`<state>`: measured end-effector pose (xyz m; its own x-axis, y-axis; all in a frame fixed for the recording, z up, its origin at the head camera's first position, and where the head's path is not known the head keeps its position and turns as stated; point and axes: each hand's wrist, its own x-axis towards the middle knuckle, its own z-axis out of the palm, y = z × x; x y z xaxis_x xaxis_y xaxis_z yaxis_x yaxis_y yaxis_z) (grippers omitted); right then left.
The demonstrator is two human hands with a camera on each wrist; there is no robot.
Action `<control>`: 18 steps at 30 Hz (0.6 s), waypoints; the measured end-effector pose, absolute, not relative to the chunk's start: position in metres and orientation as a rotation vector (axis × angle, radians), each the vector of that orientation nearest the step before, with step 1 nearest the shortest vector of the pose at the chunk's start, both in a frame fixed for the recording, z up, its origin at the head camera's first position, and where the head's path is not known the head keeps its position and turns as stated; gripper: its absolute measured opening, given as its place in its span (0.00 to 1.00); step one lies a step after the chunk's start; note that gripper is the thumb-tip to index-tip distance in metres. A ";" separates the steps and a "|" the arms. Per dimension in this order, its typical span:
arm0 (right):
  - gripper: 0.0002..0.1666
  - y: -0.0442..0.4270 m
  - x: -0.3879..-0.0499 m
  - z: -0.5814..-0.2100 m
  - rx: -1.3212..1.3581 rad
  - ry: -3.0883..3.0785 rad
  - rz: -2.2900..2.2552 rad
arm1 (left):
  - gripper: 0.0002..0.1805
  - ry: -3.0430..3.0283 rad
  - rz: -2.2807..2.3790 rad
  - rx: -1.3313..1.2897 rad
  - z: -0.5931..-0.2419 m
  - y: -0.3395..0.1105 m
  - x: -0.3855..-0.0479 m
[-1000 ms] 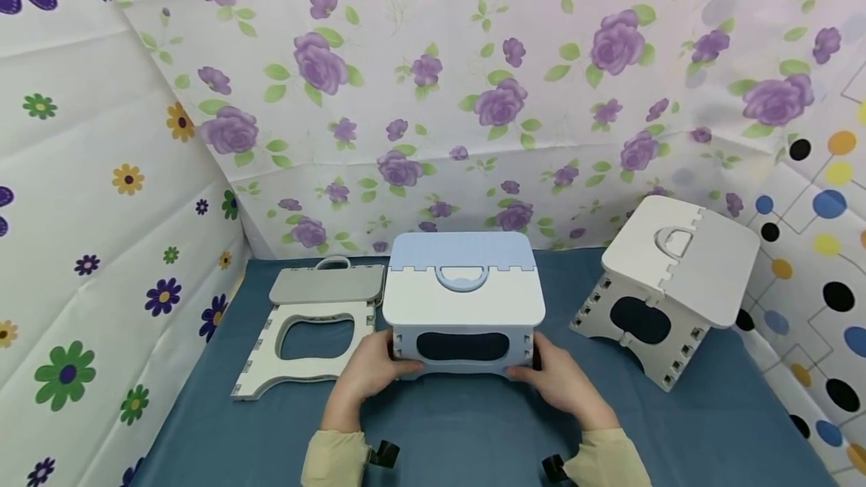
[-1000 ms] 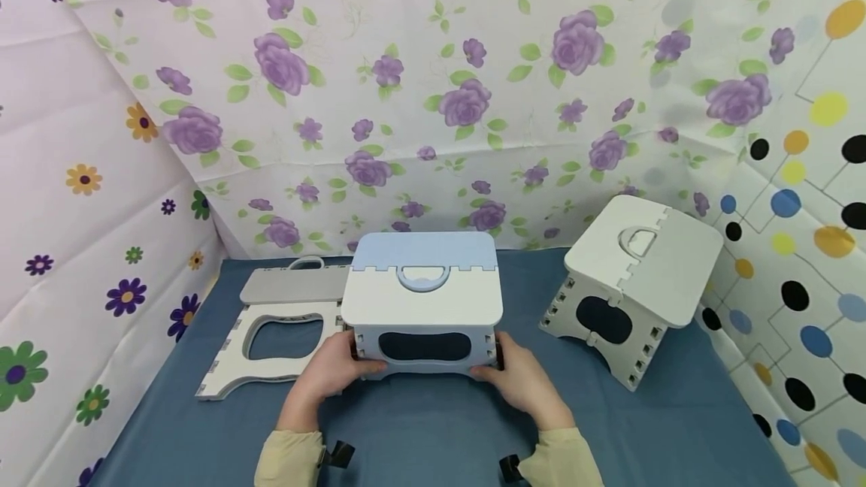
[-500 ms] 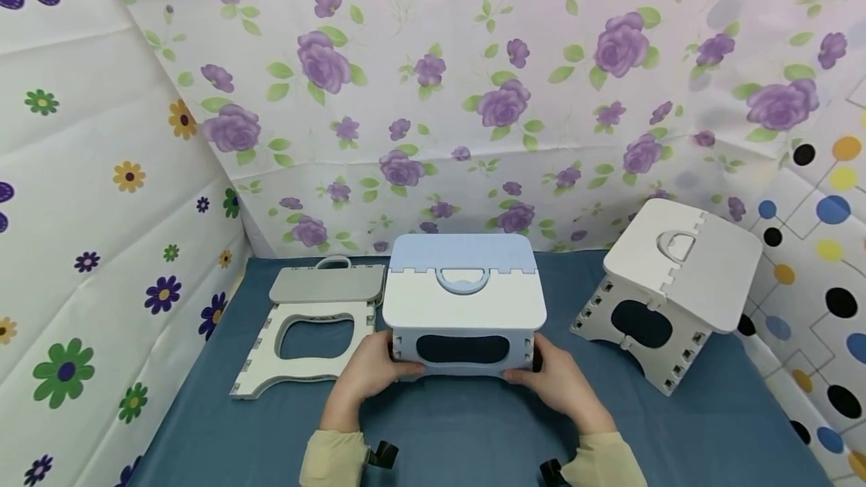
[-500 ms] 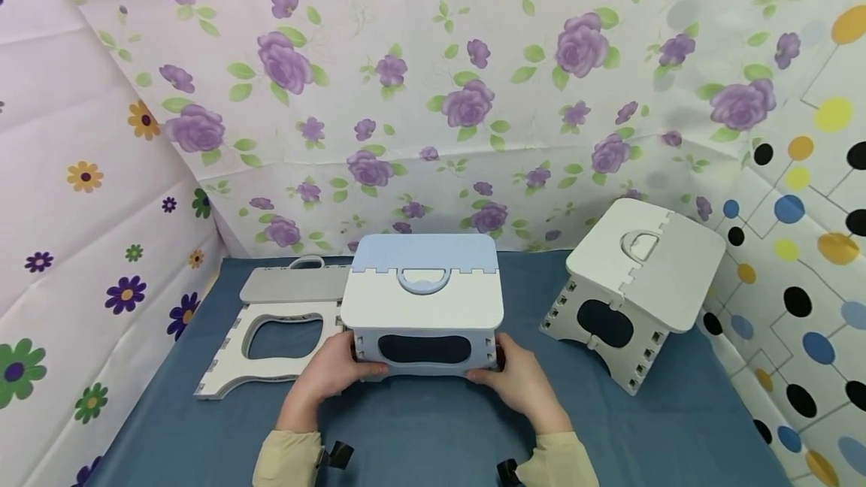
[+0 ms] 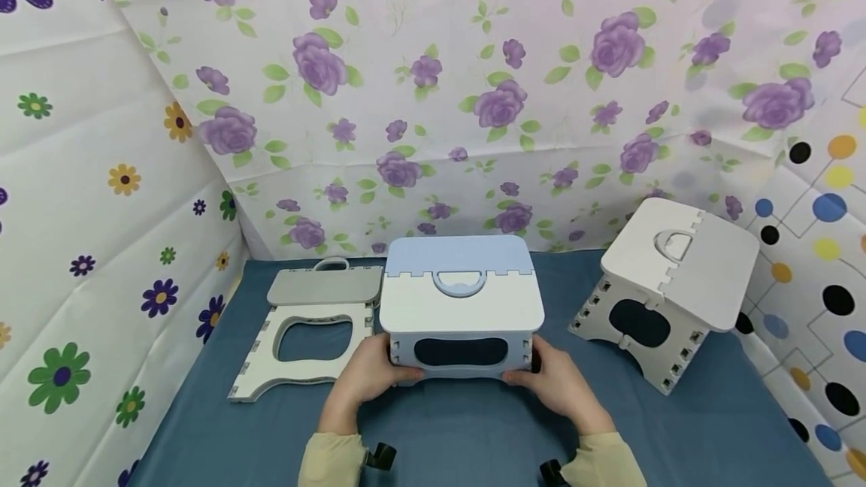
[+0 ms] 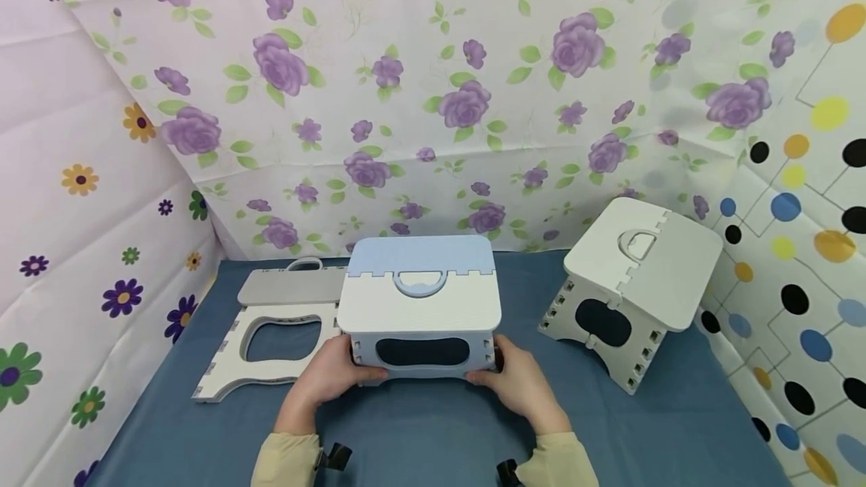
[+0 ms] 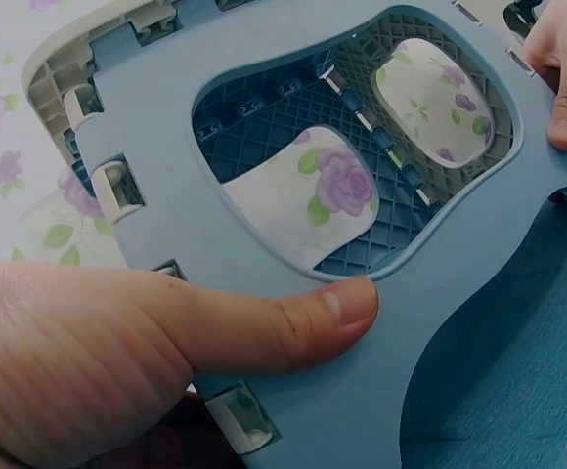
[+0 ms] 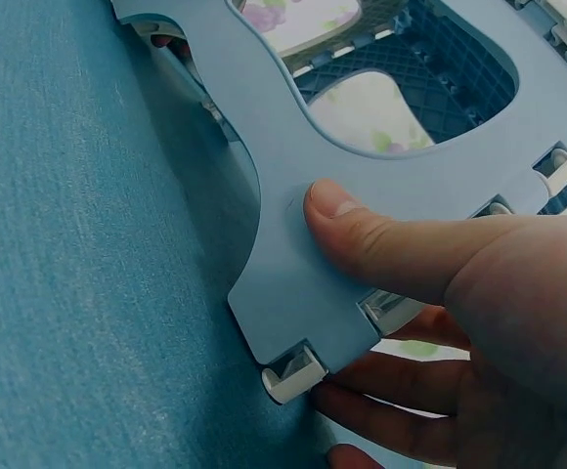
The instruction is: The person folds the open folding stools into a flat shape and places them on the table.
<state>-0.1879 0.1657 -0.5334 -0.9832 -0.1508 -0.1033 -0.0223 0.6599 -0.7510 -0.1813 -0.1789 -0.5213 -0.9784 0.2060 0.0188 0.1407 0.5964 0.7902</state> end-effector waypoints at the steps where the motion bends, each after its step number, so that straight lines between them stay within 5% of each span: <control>1: 0.44 0.166 -0.188 -0.534 -0.142 2.718 -1.225 | 0.34 2.733 1.351 0.298 -0.522 -0.179 -0.181; 18: 0.41 0.168 -0.188 -0.535 -0.189 2.696 -1.252 | 0.31 2.610 1.387 0.394 -0.525 -0.185 -0.182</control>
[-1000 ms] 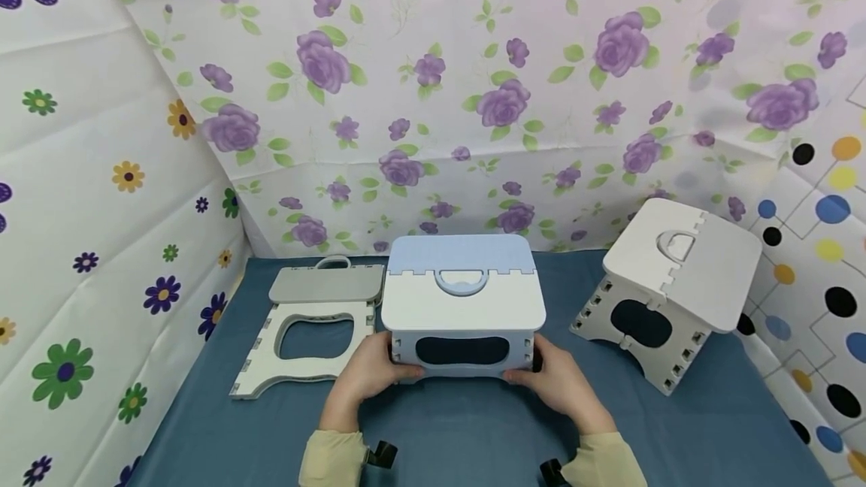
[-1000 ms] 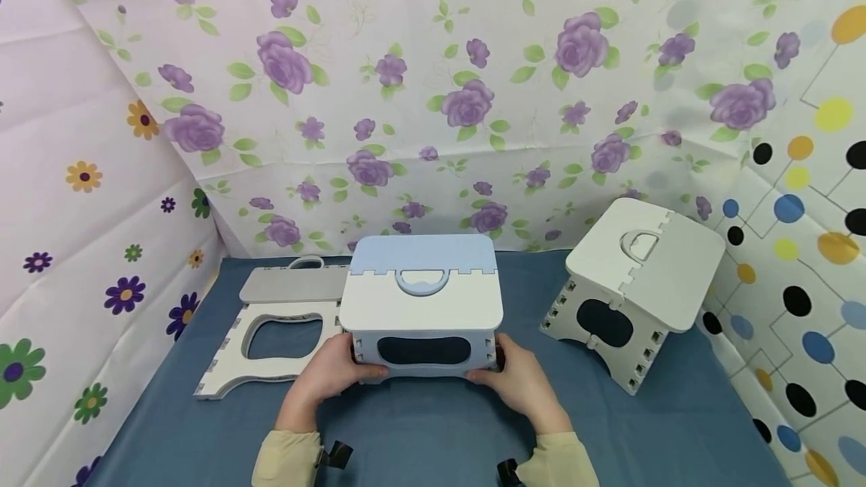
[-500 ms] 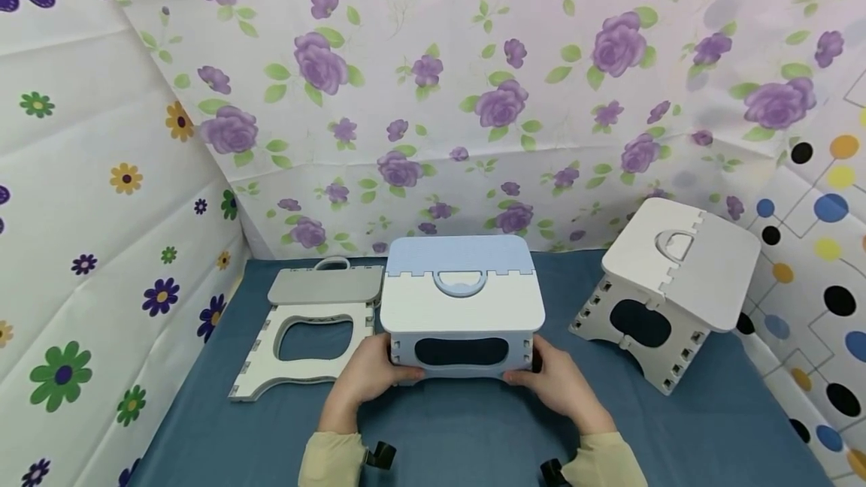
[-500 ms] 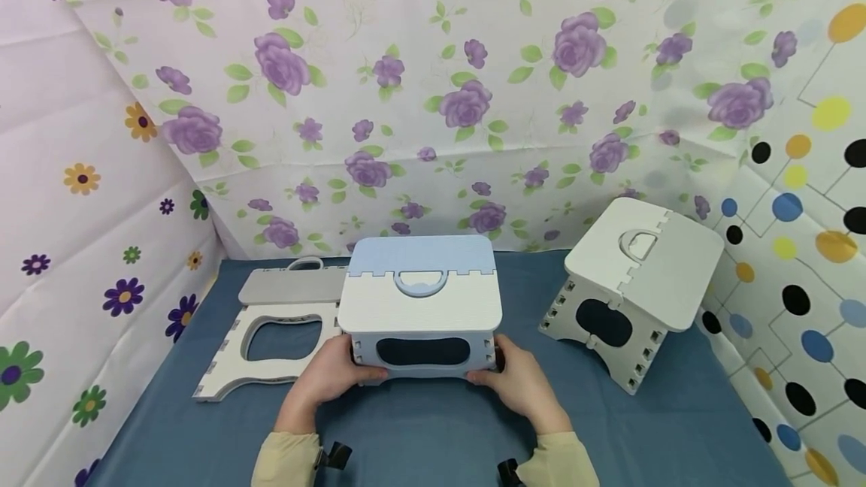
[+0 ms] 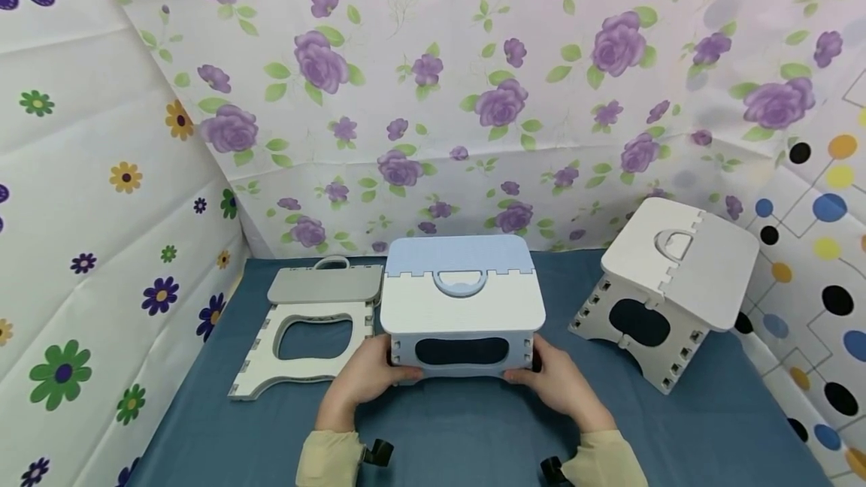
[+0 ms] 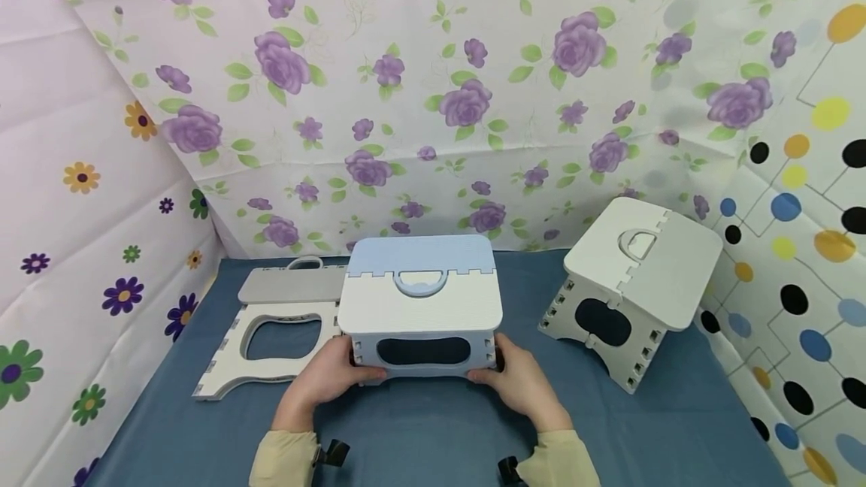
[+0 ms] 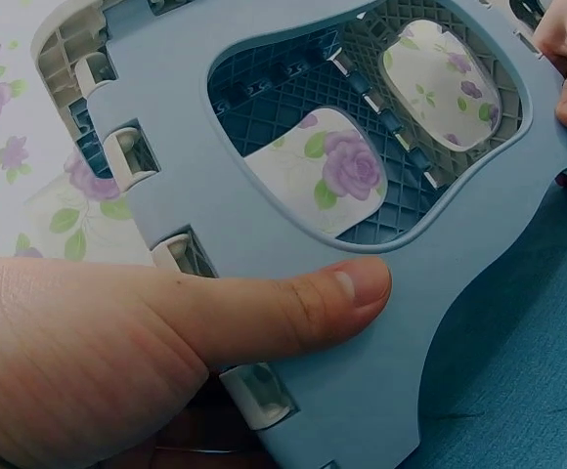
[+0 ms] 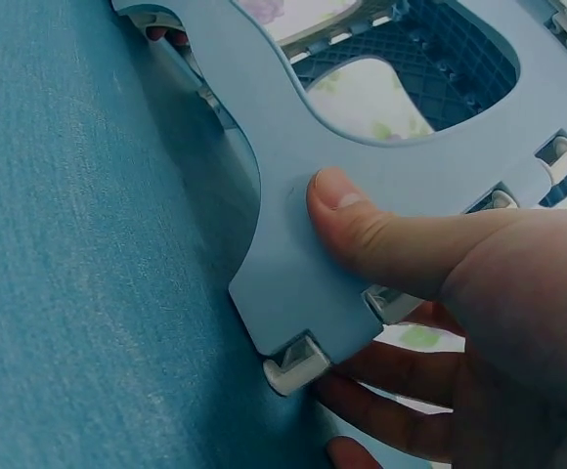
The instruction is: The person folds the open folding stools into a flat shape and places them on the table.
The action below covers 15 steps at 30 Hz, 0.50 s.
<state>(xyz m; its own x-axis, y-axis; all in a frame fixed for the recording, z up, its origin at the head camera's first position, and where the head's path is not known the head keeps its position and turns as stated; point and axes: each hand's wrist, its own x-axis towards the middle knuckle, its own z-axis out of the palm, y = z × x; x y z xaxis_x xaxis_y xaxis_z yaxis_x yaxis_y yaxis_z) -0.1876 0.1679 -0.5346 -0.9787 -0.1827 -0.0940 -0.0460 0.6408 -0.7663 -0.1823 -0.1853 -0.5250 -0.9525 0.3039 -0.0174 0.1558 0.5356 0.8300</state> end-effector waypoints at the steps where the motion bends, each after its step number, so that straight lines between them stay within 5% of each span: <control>1: 0.40 0.168 -0.187 -0.535 -0.193 2.695 -1.255 | 0.31 2.606 1.382 0.396 -0.525 -0.186 -0.182; 15: 0.35 0.166 -0.186 -0.535 -0.225 2.727 -1.197 | 0.30 2.586 1.338 0.417 -0.524 -0.191 -0.181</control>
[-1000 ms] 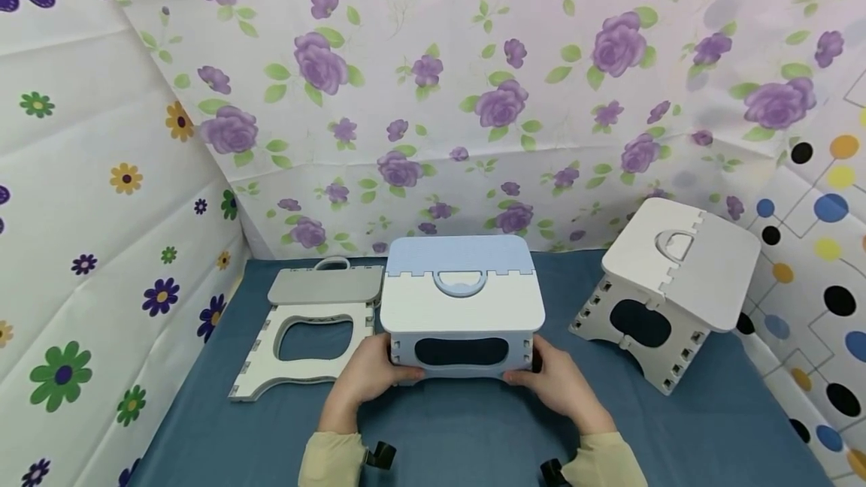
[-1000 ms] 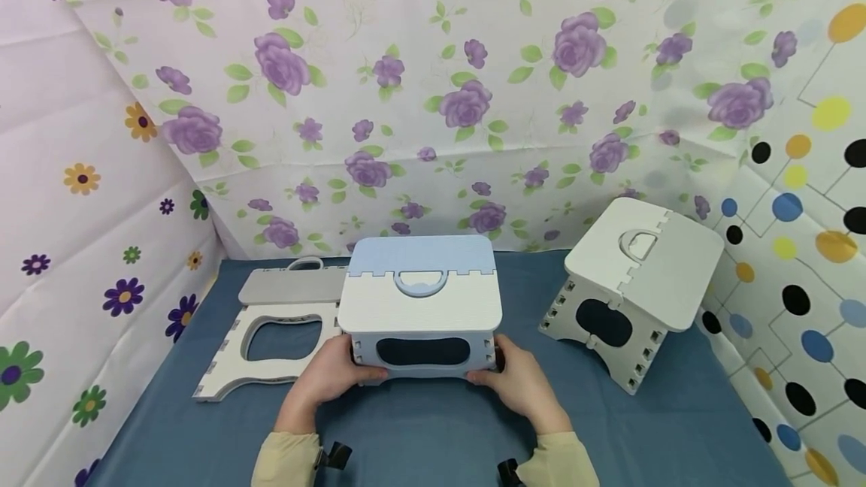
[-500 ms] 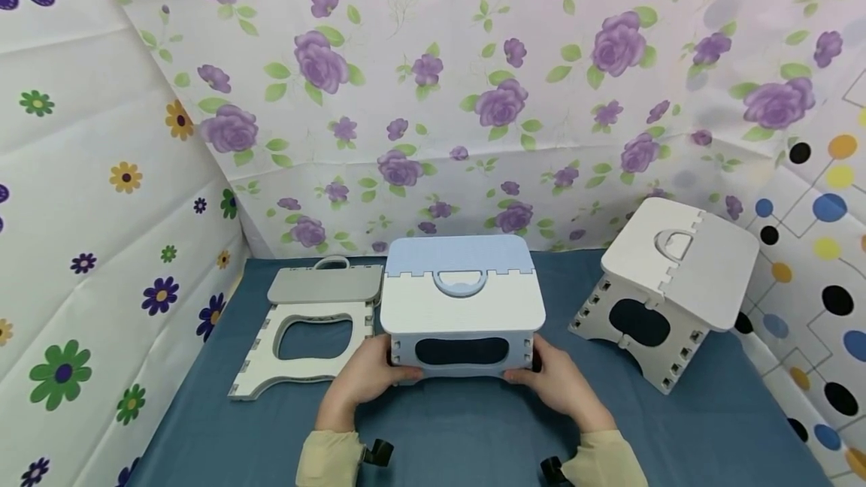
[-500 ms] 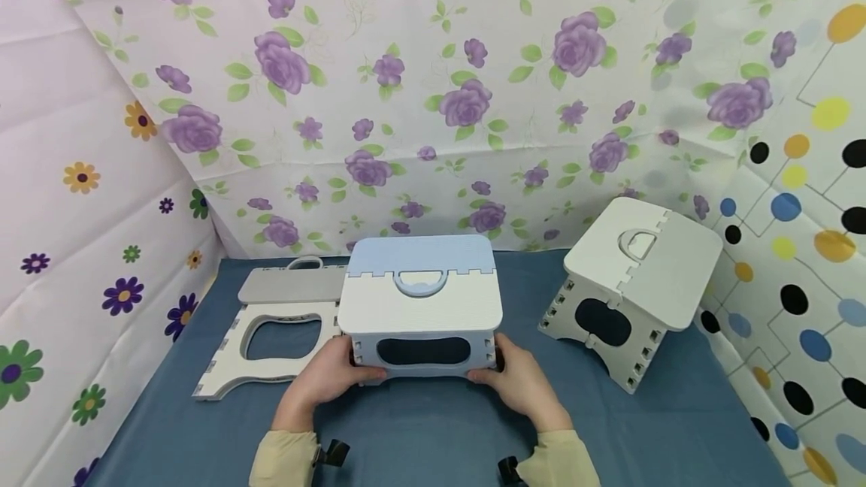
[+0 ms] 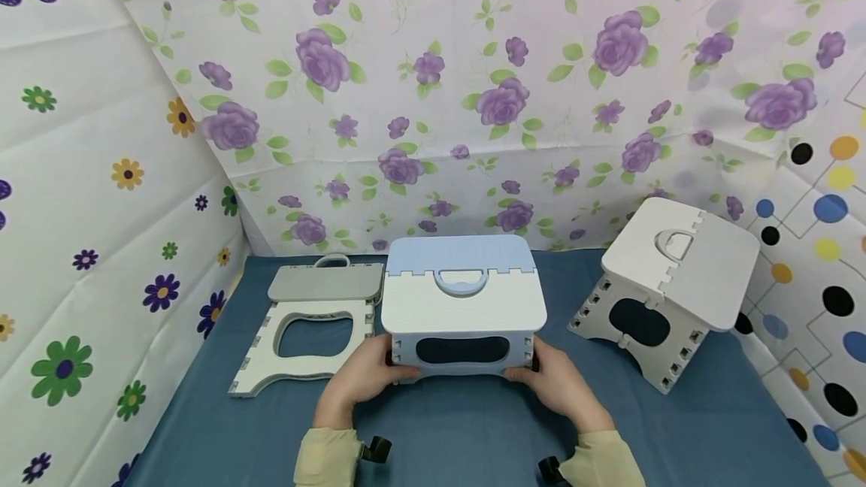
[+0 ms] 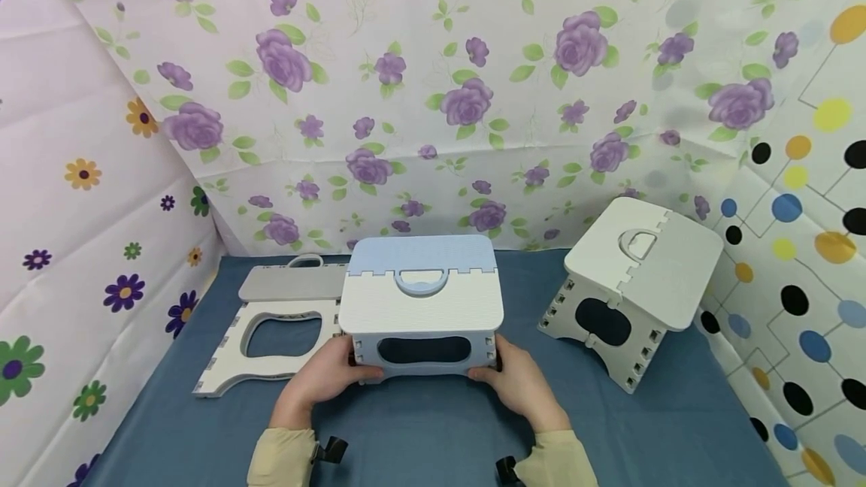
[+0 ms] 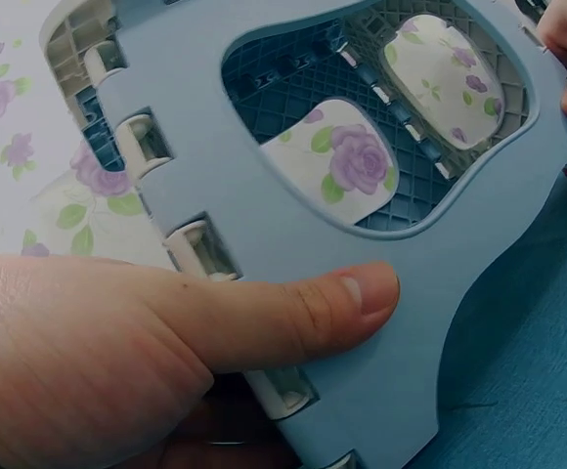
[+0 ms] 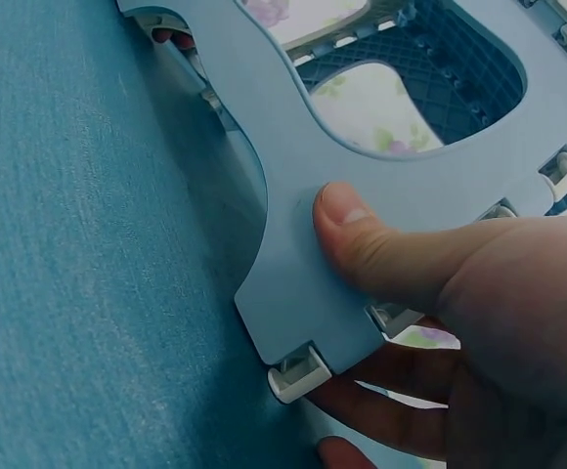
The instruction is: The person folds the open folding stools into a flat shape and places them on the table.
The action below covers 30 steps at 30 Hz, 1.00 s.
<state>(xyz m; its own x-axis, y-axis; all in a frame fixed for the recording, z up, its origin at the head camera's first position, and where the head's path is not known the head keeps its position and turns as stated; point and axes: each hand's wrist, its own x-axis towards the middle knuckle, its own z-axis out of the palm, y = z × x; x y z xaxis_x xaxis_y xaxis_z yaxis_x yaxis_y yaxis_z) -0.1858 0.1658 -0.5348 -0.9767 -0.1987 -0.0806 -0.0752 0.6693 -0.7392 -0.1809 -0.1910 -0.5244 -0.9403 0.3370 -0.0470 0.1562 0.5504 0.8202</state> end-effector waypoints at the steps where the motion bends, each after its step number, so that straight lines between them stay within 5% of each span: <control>1: 0.34 0.166 -0.185 -0.534 -0.227 2.731 -1.192 | 0.29 2.584 1.329 0.415 -0.524 -0.191 -0.181; 30: 0.33 0.162 -0.183 -0.532 -0.267 2.798 -1.110 | 0.35 2.654 1.290 0.484 -0.522 -0.188 -0.177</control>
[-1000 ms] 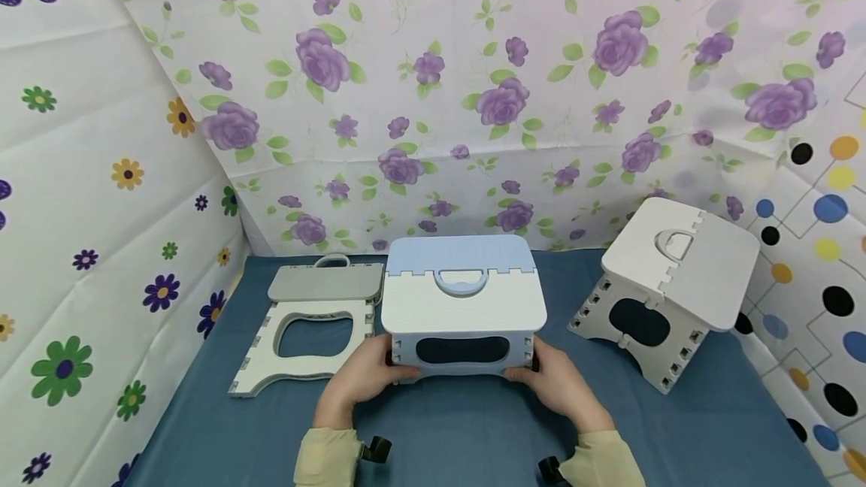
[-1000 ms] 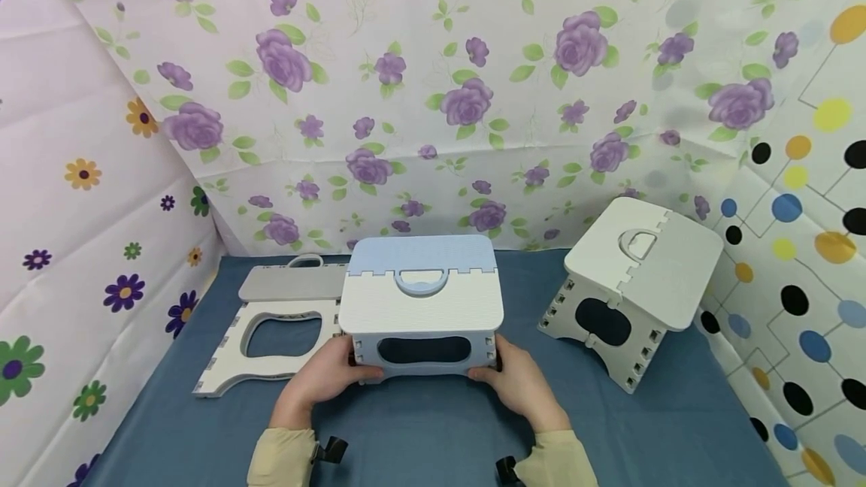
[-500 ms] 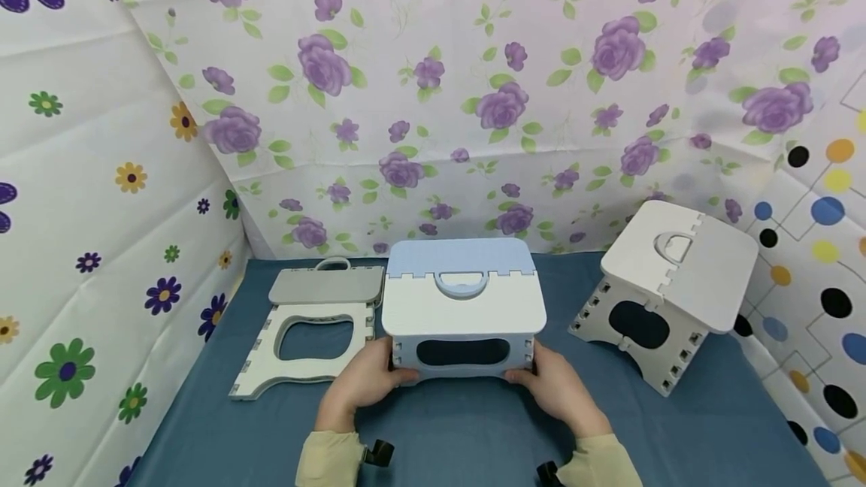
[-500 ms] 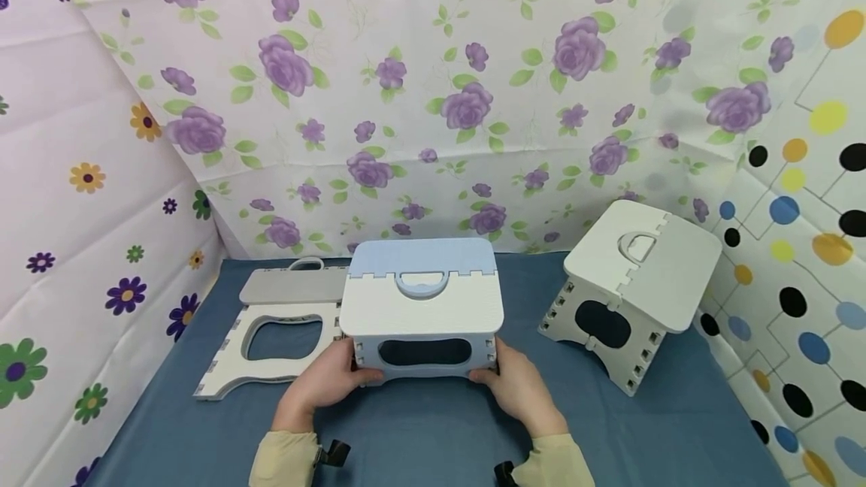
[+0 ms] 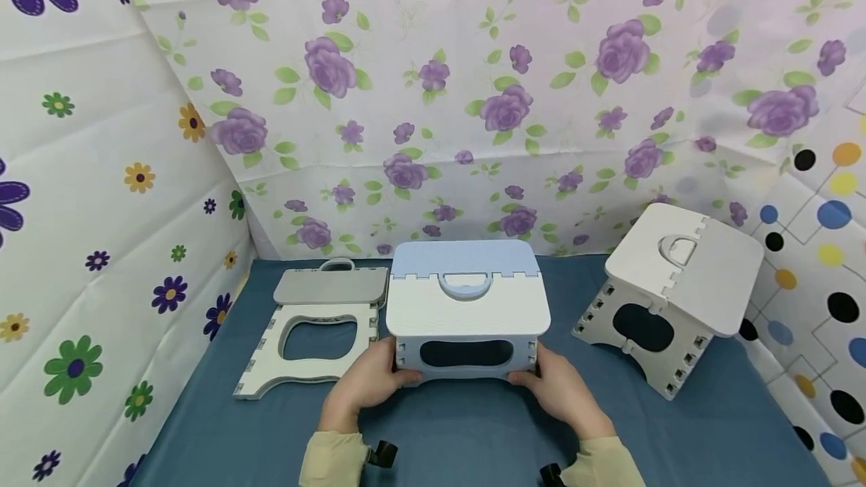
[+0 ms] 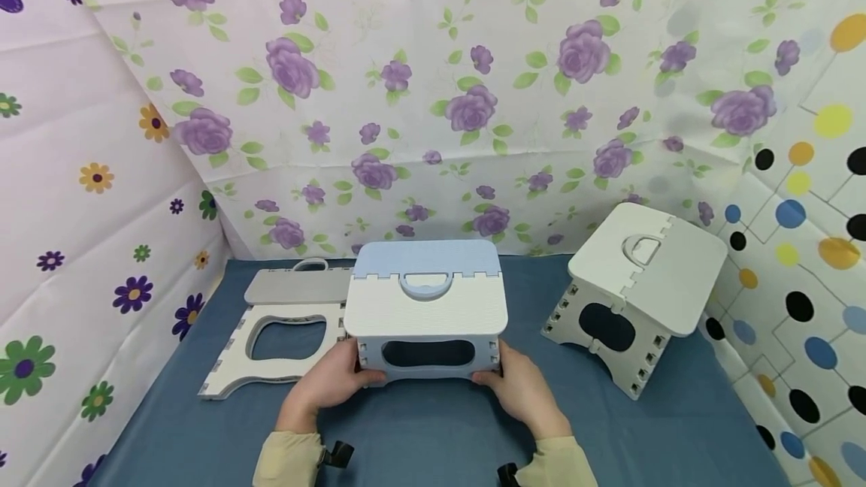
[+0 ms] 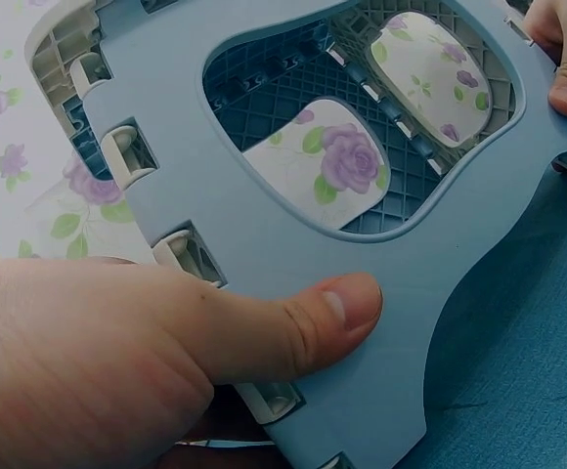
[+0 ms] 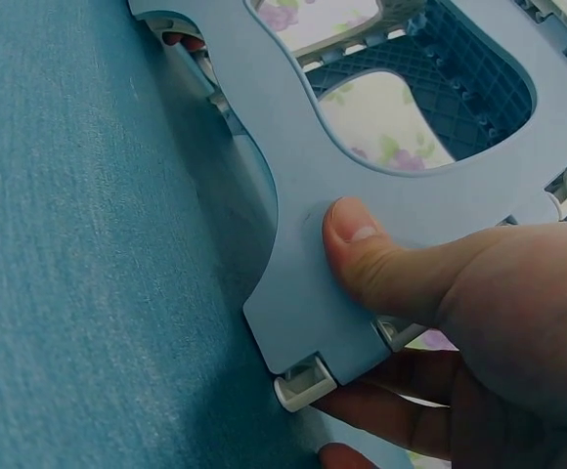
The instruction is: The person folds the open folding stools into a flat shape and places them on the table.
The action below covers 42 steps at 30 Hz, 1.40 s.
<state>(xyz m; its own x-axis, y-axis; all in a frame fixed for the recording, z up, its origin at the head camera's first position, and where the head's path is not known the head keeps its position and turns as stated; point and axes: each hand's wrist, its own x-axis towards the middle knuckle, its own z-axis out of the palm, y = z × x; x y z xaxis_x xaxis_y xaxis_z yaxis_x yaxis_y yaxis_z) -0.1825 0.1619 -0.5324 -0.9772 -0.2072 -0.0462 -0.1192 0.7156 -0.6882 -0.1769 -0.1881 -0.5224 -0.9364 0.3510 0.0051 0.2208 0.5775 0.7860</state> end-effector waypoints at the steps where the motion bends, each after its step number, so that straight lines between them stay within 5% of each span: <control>1: 0.33 0.162 -0.183 -0.532 -0.265 2.798 -1.111 | 0.35 2.654 1.289 0.487 -0.522 -0.188 -0.177; 42: 0.33 0.162 -0.186 -0.533 -0.224 2.776 -1.102 | 0.33 2.697 1.263 0.503 -0.523 -0.188 -0.176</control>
